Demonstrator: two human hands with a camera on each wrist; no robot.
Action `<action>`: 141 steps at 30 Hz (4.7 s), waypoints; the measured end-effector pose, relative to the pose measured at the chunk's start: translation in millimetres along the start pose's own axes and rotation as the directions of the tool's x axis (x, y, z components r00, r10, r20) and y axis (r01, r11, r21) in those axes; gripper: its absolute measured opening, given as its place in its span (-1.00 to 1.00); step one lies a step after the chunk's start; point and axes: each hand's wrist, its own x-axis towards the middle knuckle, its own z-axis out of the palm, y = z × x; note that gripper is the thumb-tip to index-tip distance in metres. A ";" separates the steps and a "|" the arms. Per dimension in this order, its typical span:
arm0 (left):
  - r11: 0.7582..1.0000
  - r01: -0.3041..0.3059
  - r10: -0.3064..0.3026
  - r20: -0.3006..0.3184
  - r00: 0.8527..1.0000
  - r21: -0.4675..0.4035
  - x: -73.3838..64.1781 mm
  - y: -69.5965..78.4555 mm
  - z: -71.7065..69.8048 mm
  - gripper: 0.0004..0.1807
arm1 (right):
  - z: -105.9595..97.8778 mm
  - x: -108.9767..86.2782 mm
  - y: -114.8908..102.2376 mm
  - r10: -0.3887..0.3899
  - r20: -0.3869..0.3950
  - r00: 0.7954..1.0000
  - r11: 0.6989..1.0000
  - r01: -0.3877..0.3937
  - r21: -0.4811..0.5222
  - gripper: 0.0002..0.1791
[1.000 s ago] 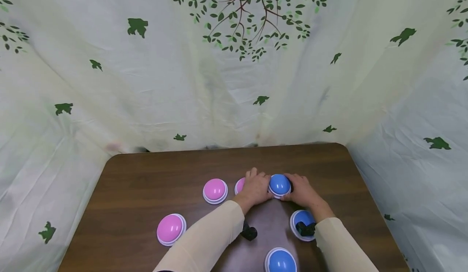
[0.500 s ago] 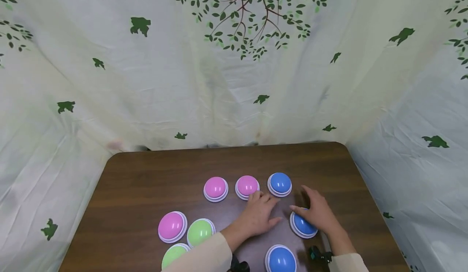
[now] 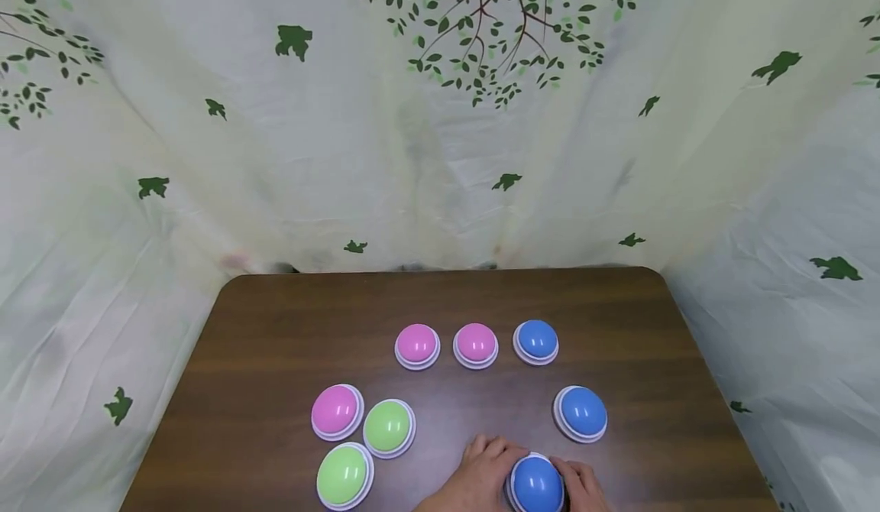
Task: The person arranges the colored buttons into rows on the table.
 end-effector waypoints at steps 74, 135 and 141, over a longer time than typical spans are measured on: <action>0.852 0.433 -0.331 -0.340 0.880 0.294 -82.1 -81.9 -109.6 -0.15 | 86.8 91.5 -179.2 -0.376 0.006 0.927 0.914 0.372 -0.163 -0.21; 0.775 0.626 -0.627 -0.235 0.743 -0.088 -72.7 -194.7 -177.2 -0.02 | 105.6 211.3 -269.4 -0.402 0.146 0.904 0.733 0.413 -0.541 -0.24; 0.794 0.591 -0.601 -0.338 0.725 -0.143 -103.6 -173.5 -166.9 -0.05 | 98.3 150.6 -266.6 -0.595 0.008 0.804 0.724 0.540 -0.429 -0.28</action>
